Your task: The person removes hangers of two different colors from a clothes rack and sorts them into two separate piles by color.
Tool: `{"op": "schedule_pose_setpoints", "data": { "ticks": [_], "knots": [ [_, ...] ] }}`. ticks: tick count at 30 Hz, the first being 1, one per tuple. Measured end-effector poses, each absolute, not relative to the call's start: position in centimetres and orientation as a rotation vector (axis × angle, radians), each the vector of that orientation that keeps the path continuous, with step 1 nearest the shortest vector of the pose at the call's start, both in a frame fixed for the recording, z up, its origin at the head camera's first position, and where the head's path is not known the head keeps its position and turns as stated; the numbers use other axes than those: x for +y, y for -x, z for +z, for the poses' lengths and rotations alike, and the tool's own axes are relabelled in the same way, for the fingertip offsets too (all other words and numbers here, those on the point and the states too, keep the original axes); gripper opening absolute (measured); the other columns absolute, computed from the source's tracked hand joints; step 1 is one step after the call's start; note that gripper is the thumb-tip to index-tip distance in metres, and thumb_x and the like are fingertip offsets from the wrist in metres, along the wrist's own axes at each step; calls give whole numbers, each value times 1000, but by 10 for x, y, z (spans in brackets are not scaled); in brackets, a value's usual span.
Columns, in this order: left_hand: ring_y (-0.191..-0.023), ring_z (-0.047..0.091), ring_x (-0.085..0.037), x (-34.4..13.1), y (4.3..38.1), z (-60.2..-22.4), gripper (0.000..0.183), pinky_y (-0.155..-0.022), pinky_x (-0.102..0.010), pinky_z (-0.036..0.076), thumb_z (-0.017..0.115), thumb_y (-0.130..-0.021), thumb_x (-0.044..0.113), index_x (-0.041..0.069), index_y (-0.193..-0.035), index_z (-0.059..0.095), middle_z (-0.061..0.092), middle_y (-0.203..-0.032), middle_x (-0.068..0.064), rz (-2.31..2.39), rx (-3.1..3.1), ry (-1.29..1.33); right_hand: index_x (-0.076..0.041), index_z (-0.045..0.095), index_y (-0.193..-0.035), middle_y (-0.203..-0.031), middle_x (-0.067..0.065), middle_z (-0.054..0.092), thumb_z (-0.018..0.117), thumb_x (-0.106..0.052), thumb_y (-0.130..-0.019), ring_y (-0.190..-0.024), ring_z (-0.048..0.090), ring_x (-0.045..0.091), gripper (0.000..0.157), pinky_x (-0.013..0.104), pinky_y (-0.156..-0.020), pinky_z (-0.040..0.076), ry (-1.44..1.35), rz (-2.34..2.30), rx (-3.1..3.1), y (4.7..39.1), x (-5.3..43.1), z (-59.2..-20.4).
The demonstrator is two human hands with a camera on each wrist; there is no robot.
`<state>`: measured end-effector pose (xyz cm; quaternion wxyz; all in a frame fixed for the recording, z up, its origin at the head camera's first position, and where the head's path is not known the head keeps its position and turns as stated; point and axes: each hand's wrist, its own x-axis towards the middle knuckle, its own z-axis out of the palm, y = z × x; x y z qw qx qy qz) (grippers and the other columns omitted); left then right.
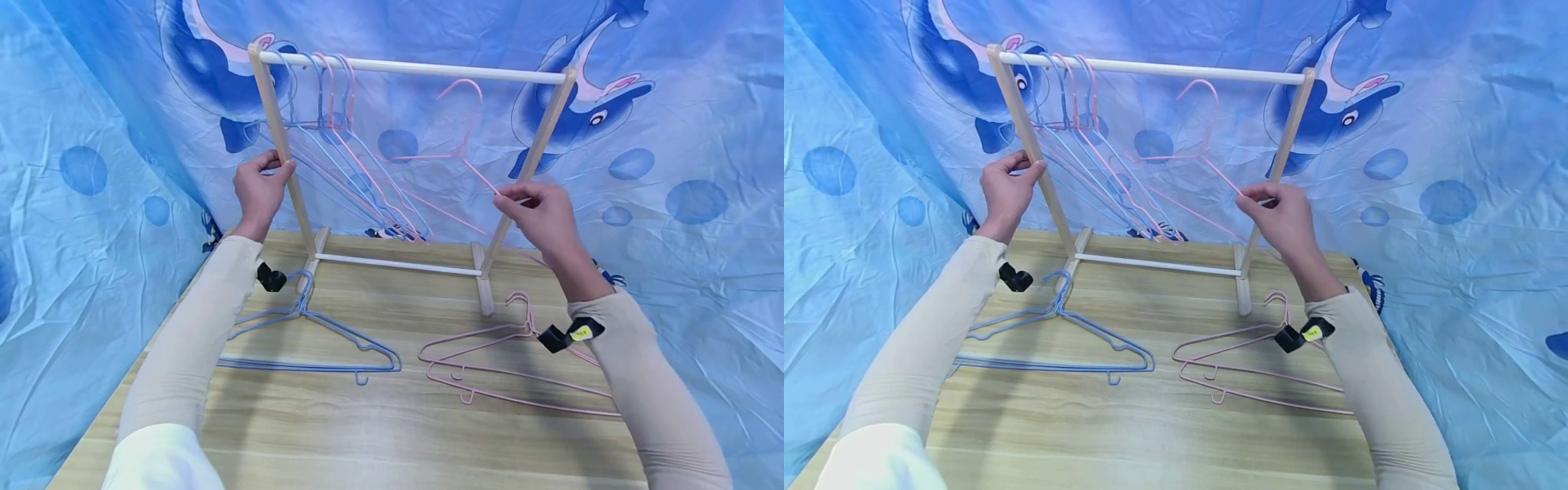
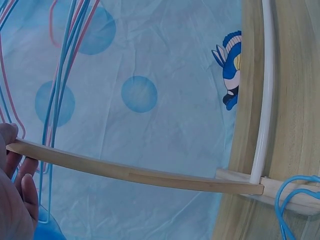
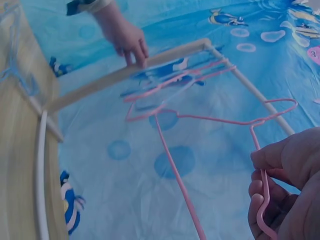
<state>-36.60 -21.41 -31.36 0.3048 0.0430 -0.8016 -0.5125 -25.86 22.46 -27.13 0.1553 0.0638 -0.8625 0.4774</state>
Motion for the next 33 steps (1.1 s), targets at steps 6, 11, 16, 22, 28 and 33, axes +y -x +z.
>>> {"op": "schedule_pose_setpoints", "data": {
  "ticks": [6, 11, 16, 22, 28, 33],
  "knots": [
    [-100, 68, -16, -214, 366, -314, 35, -78, -21, 51, 74, -94, 39, 18, -122, 77, 75, -109, -4, -1360, -2123, -115, -7, 77, -116, -91, -12, 66, 73, -37, -96, -74, 54, 13, 37, 23, -56, 43, -171, 1256, -2484, 244, 247, -286],
    [-95, 69, -10, -214, 364, -315, 35, -80, -22, 53, 74, -94, 40, 18, -123, 77, 74, -110, -5, -1365, -2122, -111, -7, 79, -114, -89, -22, 65, 76, -31, -95, -73, 55, 8, 31, 21, -55, 42, -182, 1207, -2433, 232, 267, -300],
    [-94, 71, -10, -215, 363, -315, 37, -86, -26, 56, 73, -94, 41, 19, -124, 76, 74, -114, -7, -1379, -2127, -104, -4, 79, -111, -87, -23, 64, 78, -20, -93, -69, 54, 4, 25, 16, -55, 42, -204, 1175, -2369, 225, 295, -316],
    [-97, 72, -12, -214, 362, -313, 38, -91, -30, 57, 73, -94, 41, 19, -125, 75, 73, -115, -7, -1396, -2133, -101, -1, 77, -113, -86, -23, 64, 77, -14, -93, -67, 51, 3, 24, 17, -52, 37, -201, 1155, -2360, 214, 331, -328],
    [-97, 71, -11, -214, 363, -313, 38, -90, -29, 57, 73, -95, 41, 19, -125, 75, 73, -115, -7, -1396, -2132, -100, 1, 78, -110, -86, -17, 64, 75, -12, -94, -68, 50, 8, 21, 18, -53, 39, -241, 1120, -2382, 203, 356, -342],
    [-96, 71, -9, -214, 363, -314, 38, -87, -27, 57, 73, -95, 41, 18, -125, 75, 73, -115, -7, -1380, -2135, -97, 0, 79, -107, -84, -16, 66, 76, -6, -93, -62, 52, 7, 16, 19, -50, 42, -279, 1120, -2411, 200, 374, -363]
  ]
}}
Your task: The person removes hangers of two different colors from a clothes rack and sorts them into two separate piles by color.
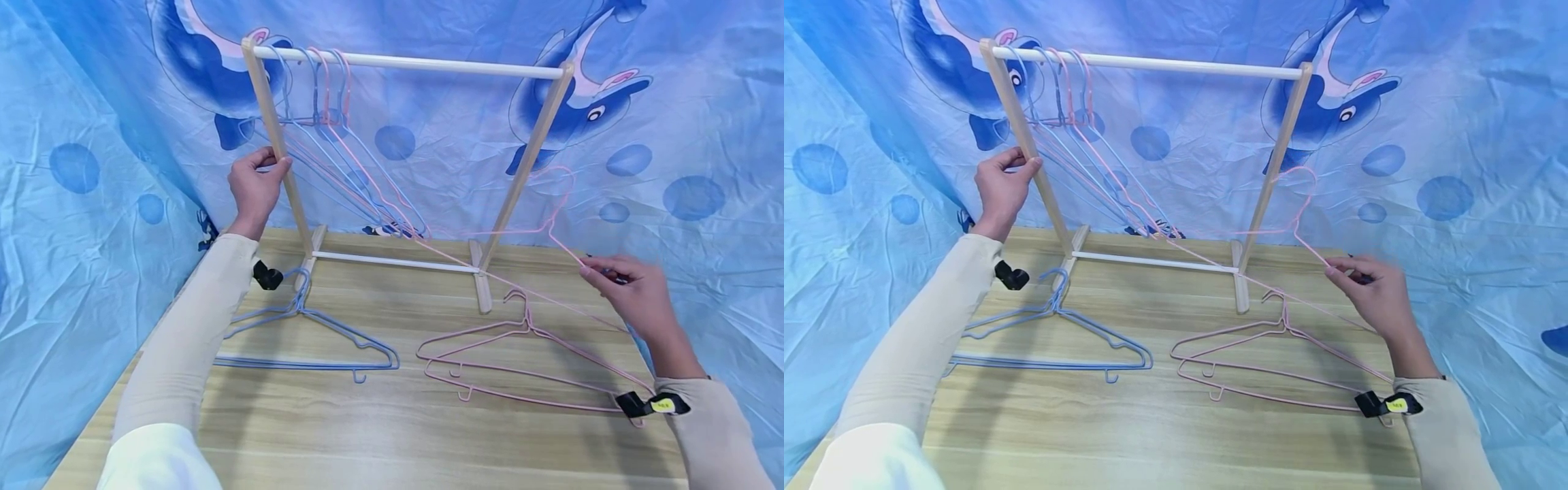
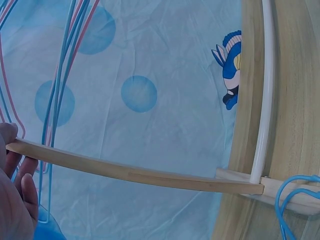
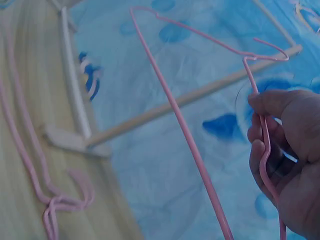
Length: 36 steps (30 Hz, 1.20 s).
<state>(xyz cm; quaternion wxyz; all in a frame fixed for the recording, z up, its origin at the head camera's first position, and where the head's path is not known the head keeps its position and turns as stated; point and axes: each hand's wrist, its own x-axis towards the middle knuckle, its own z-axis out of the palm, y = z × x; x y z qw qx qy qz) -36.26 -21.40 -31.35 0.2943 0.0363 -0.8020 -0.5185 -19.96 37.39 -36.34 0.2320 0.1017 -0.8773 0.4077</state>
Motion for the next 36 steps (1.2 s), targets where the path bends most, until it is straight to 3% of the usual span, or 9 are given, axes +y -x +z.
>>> {"op": "schedule_pose_setpoints", "data": {
  "ticks": [6, 19, 30, 36],
  "knots": [
    [-97, 72, -10, -215, 364, -315, 38, -87, -27, 57, 73, -95, 42, 19, -125, 75, 74, -116, -7, -1368, -2133, -88, -1, 79, -105, -88, -18, 66, 76, -5, -92, -59, 52, 8, 14, 21, -50, 42, -288, 1074, -2513, 196, 393, -387],
    [-96, 72, -10, -217, 366, -317, 36, -87, -27, 57, 74, -94, 40, 20, -124, 76, 75, -114, -5, -1403, -2116, -82, -3, 79, -107, -78, 1, 66, 73, -4, -94, -53, 50, 14, 15, 29, -45, 43, -415, 1162, -2722, 189, 422, -431],
    [-95, 73, -9, -215, 367, -315, 34, -86, -26, 57, 75, -94, 37, 19, -123, 77, 75, -113, -6, -1390, -2106, -75, -1, 77, -111, -95, -9, 74, 73, -7, -95, -70, 58, 8, 17, 26, -55, 47, -365, 1265, -2794, 184, 436, -472],
    [-96, 73, -9, -216, 368, -315, 34, -86, -26, 57, 75, -94, 37, 19, -123, 76, 75, -113, -6, -1395, -2110, -87, 3, 77, -111, -97, 5, 77, 74, -9, -94, -77, 62, 3, 20, 24, -60, 52, -370, 1276, -2831, 184, 439, -489]
  ]
}}
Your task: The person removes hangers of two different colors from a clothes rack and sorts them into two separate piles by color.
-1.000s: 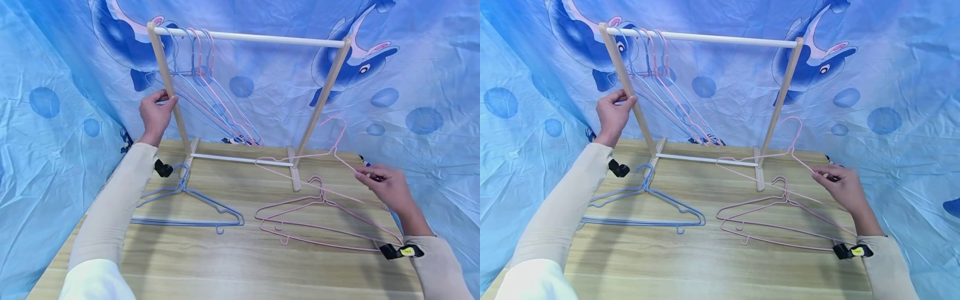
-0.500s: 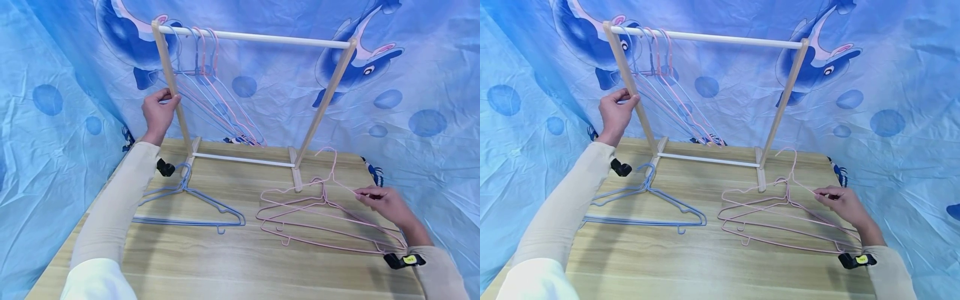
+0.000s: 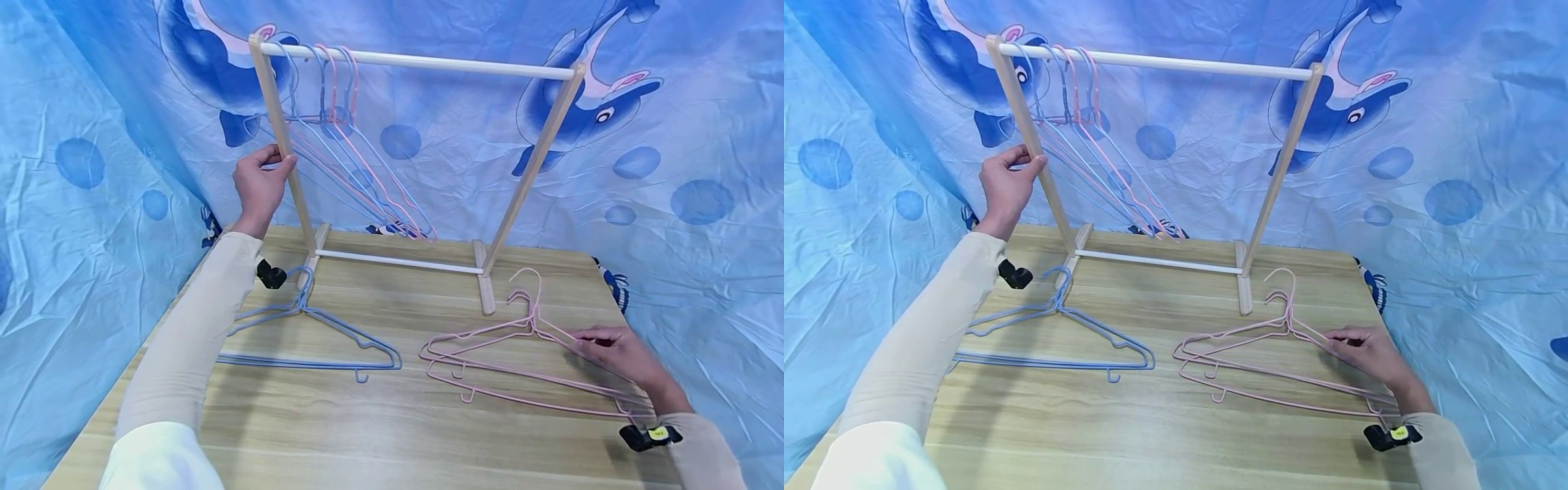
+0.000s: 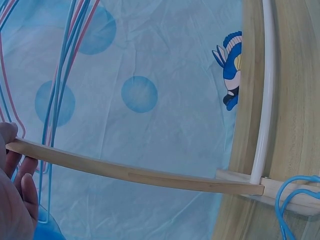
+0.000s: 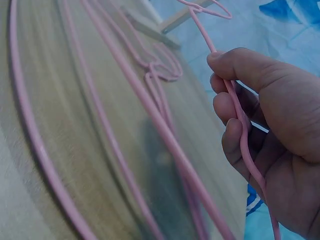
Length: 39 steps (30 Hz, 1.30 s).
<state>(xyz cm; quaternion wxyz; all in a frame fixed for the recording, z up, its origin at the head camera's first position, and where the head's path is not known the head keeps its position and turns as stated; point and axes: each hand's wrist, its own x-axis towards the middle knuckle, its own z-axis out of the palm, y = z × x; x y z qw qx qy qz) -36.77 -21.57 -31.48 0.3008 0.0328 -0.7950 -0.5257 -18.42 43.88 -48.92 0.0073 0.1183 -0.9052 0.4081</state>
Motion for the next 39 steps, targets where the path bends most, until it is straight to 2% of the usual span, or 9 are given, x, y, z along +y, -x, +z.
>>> {"op": "schedule_pose_setpoints", "data": {
  "ticks": [6, 11, 18, 28, 39],
  "knots": [
    [-95, 72, -9, -215, 366, -314, 34, -84, -25, 56, 74, -94, 38, 19, -123, 76, 74, -113, -5, -1401, -2115, -95, 4, 77, -108, -90, 6, 75, 76, -6, -92, -69, 58, 4, 18, 26, -53, 47, -345, 1304, -2816, 185, 442, -500],
    [-94, 71, -8, -214, 365, -314, 33, -82, -23, 55, 74, -95, 37, 19, -123, 76, 74, -113, -6, -1402, -2120, -101, 2, 78, -103, -86, 6, 75, 79, -2, -88, -71, 59, 1, 15, 21, -56, 48, -399, 1223, -2794, 186, 444, -508],
    [-96, 72, -10, -214, 364, -314, 34, -87, -26, 56, 74, -95, 37, 19, -124, 76, 73, -114, -6, -1405, -2117, -99, -7, 80, -98, -81, -5, 74, 84, -5, -84, -71, 62, -1, 15, 16, -60, 50, -401, 1073, -2766, 187, 441, -516],
    [-99, 72, -11, -215, 365, -315, 37, -89, -28, 57, 74, -94, 41, 20, -124, 76, 73, -114, -6, -1416, -2115, -88, -2, 79, -101, -82, -5, 75, 85, -3, -82, -72, 64, 0, 19, 16, -62, 50, -347, 1160, -2755, 188, 442, -533],
    [-101, 73, -13, -214, 365, -315, 36, -91, -30, 57, 73, -96, 38, 19, -126, 75, 73, -117, -7, -1405, -2118, -84, -8, 80, -106, -86, -3, 75, 85, -22, -86, -73, 61, 2, 25, 22, -60, 50, -283, 1061, -2935, 190, 440, -515]
  ]
}}
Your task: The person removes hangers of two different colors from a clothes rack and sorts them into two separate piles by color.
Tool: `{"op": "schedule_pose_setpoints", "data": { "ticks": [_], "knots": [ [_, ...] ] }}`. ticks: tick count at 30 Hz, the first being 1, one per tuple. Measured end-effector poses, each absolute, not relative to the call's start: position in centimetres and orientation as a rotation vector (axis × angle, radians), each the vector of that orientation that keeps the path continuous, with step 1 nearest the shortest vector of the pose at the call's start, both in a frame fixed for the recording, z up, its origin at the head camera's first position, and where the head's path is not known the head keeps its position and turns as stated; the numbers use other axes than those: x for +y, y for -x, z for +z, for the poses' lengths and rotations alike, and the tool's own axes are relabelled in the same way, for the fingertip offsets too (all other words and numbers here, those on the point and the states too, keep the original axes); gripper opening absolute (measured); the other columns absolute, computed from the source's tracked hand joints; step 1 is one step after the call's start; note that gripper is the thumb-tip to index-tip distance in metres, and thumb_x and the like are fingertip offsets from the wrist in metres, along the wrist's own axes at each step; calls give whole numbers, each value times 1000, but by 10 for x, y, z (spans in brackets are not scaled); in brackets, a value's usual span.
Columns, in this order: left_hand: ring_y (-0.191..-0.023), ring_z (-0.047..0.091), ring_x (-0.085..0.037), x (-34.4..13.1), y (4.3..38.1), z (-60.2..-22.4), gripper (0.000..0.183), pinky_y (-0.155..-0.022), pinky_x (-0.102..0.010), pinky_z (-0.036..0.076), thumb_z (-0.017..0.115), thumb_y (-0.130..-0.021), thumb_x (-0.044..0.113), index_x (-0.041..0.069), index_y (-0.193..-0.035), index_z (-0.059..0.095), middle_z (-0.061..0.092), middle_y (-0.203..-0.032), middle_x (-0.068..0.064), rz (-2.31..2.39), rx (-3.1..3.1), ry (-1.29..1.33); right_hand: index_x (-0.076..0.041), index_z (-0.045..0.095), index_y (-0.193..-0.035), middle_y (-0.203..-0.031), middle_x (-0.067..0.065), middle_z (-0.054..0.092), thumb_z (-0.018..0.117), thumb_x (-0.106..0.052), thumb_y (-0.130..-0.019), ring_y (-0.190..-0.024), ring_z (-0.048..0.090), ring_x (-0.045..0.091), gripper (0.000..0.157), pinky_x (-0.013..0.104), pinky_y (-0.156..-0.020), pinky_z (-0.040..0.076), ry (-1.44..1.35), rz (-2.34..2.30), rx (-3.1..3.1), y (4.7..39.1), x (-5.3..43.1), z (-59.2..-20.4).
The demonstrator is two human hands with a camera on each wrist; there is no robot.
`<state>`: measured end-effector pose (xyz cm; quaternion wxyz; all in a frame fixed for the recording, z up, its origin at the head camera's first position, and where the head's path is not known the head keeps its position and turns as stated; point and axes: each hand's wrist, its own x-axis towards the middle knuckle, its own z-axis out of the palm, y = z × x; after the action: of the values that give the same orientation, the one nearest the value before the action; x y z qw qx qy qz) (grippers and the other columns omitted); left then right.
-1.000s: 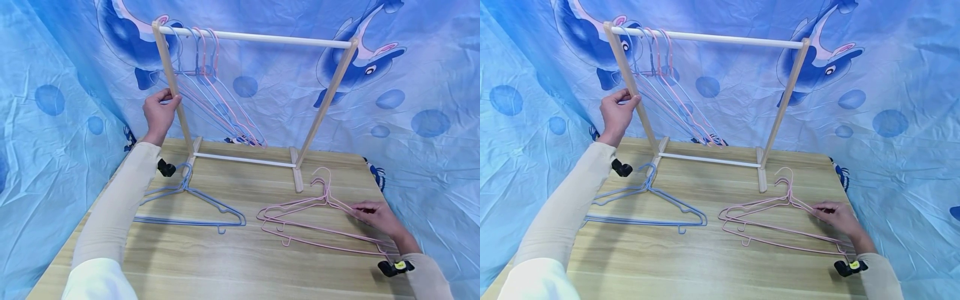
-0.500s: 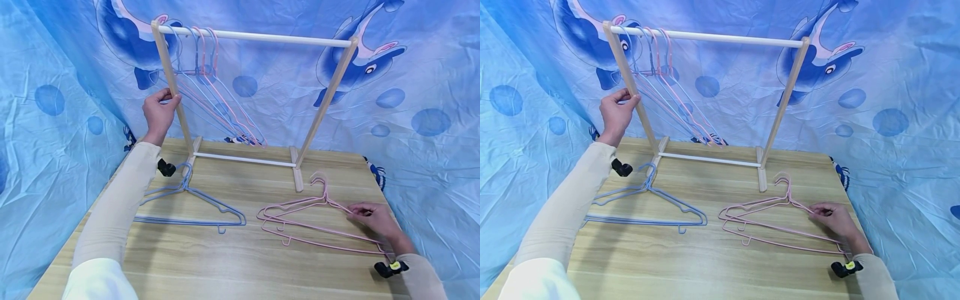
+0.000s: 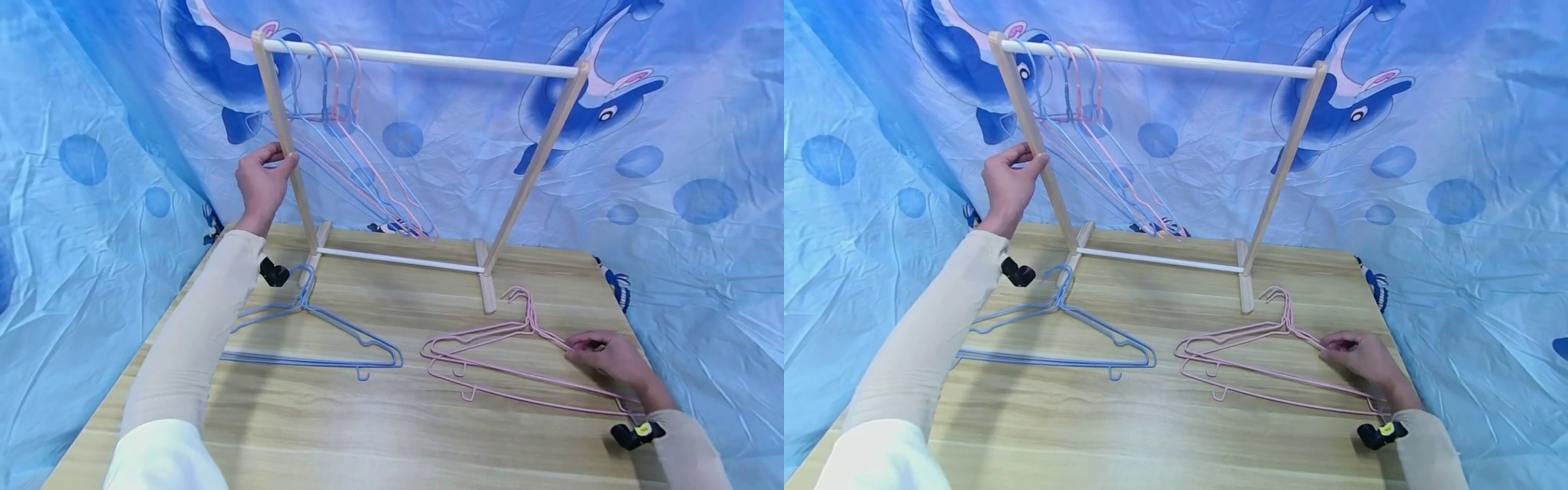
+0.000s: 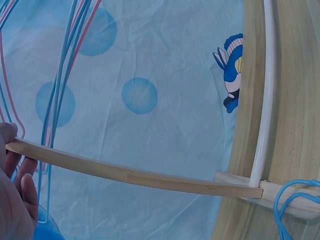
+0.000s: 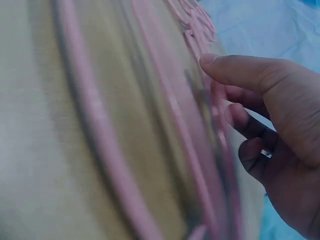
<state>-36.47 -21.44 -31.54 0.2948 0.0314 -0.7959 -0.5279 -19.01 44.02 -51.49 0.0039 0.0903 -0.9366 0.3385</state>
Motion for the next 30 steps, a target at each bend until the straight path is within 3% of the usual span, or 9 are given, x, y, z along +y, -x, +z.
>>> {"op": "schedule_pose_setpoints", "data": {
  "ticks": [7, 14, 22, 30],
  "knots": [
    [-99, 73, -12, -214, 364, -314, 35, -89, -29, 57, 73, -95, 38, 19, -125, 75, 73, -115, -7, -1394, -2120, -84, -2, 77, -113, -94, 4, 75, 76, -20, -95, -77, 62, 0, 25, 22, -62, 51, -377, 978, -2900, 209, 427, -476],
    [-98, 73, -12, -216, 364, -314, 34, -88, -29, 58, 74, -95, 38, 20, -123, 76, 73, -114, -7, -1409, -2113, -74, -1, 68, -131, -115, 21, 72, 62, -33, -104, -85, 67, -2, 42, 21, -71, 56, -318, 1165, -2830, 233, 371, -413],
    [-100, 73, -13, -215, 365, -315, 35, -90, -31, 58, 74, -94, 39, 19, -124, 76, 73, -115, -7, -1410, -2114, -90, 2, 60, -139, -112, -8, 70, 60, -43, -103, -99, 67, 7, 58, 22, -84, 58, -272, 1572, -2688, 263, 299, -354],
    [-99, 74, -13, -215, 365, -315, 35, -89, -30, 58, 74, -94, 39, 20, -123, 76, 74, -115, -6, -1395, -2114, -95, -1, 62, -137, -109, -4, 70, 63, -43, -101, -102, 68, 14, 55, 24, -87, 58, -318, 1885, -2523, 291, 238, -315]
  ]
}}
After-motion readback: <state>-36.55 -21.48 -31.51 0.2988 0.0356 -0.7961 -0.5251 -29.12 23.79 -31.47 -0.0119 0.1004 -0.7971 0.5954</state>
